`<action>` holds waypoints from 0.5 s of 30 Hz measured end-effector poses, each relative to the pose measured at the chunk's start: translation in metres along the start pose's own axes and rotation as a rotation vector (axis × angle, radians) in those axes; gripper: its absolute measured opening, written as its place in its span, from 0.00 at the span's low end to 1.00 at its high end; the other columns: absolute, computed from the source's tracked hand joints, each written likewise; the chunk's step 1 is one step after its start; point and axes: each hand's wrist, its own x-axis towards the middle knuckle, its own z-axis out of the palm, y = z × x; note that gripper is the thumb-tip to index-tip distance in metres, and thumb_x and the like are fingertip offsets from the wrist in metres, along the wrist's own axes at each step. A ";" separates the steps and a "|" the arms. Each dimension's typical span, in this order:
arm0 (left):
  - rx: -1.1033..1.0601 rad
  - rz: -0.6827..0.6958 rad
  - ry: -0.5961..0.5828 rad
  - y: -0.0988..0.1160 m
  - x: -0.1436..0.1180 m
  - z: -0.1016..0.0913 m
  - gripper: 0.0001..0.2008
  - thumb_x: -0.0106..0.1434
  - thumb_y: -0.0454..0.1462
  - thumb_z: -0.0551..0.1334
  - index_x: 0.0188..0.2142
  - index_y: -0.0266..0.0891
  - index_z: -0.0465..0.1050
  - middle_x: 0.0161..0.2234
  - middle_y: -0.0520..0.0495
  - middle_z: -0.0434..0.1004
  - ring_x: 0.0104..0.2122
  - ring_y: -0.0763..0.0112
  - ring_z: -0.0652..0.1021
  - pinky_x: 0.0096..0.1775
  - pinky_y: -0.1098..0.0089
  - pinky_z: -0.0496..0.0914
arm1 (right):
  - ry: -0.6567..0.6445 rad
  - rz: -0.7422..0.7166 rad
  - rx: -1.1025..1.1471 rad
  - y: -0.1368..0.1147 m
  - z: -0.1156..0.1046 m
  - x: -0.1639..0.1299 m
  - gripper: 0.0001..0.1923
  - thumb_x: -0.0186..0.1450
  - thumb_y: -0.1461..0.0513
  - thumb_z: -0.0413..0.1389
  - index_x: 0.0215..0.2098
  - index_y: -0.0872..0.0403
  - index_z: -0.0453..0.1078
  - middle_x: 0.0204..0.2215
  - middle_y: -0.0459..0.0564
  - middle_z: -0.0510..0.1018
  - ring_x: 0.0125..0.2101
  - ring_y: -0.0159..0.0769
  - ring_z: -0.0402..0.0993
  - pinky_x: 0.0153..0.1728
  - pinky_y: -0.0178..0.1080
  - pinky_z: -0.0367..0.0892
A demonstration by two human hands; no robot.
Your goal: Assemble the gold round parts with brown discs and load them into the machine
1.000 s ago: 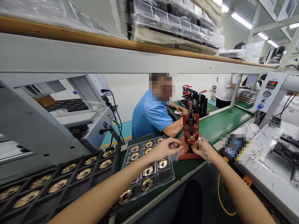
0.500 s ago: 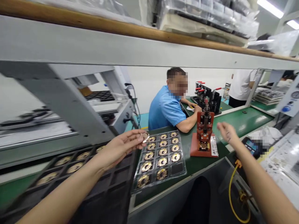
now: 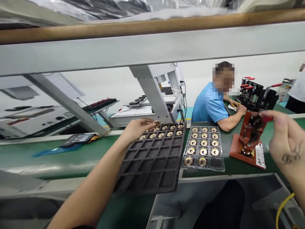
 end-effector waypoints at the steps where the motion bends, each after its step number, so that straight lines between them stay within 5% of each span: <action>1: 0.032 0.002 -0.003 -0.008 -0.002 -0.006 0.30 0.49 0.59 0.74 0.40 0.37 0.82 0.31 0.42 0.87 0.31 0.56 0.84 0.38 0.63 0.76 | -0.006 -0.006 0.070 0.002 0.002 -0.018 0.23 0.82 0.58 0.43 0.50 0.53 0.81 0.48 0.58 0.86 0.55 0.45 0.82 0.58 0.47 0.73; 4: 0.078 0.018 -0.078 -0.023 -0.005 -0.003 0.28 0.53 0.59 0.71 0.40 0.38 0.83 0.31 0.43 0.87 0.31 0.56 0.84 0.36 0.64 0.76 | -0.063 -0.079 0.257 0.013 0.014 -0.054 0.16 0.79 0.61 0.49 0.46 0.52 0.81 0.56 0.58 0.82 0.64 0.51 0.74 0.67 0.54 0.66; 8: 0.130 0.088 -0.213 -0.028 -0.005 0.046 0.19 0.58 0.54 0.69 0.36 0.41 0.85 0.31 0.44 0.88 0.32 0.56 0.84 0.36 0.65 0.75 | -0.139 -0.050 0.282 0.022 0.015 -0.062 0.16 0.78 0.61 0.49 0.54 0.52 0.79 0.66 0.57 0.75 0.70 0.53 0.64 0.72 0.59 0.58; 12: 0.241 0.183 -0.258 -0.031 -0.009 0.102 0.11 0.58 0.45 0.69 0.29 0.41 0.85 0.33 0.42 0.88 0.36 0.55 0.84 0.43 0.64 0.73 | -0.242 0.040 0.225 0.020 -0.013 -0.074 0.17 0.78 0.56 0.51 0.59 0.50 0.74 0.70 0.55 0.69 0.71 0.54 0.63 0.71 0.60 0.58; 15: 0.314 0.236 -0.320 -0.034 -0.016 0.117 0.09 0.59 0.42 0.70 0.26 0.41 0.83 0.34 0.42 0.88 0.38 0.55 0.84 0.46 0.63 0.73 | -0.353 0.219 0.133 0.022 -0.046 -0.111 0.18 0.77 0.52 0.51 0.59 0.47 0.74 0.70 0.50 0.69 0.69 0.54 0.66 0.71 0.58 0.59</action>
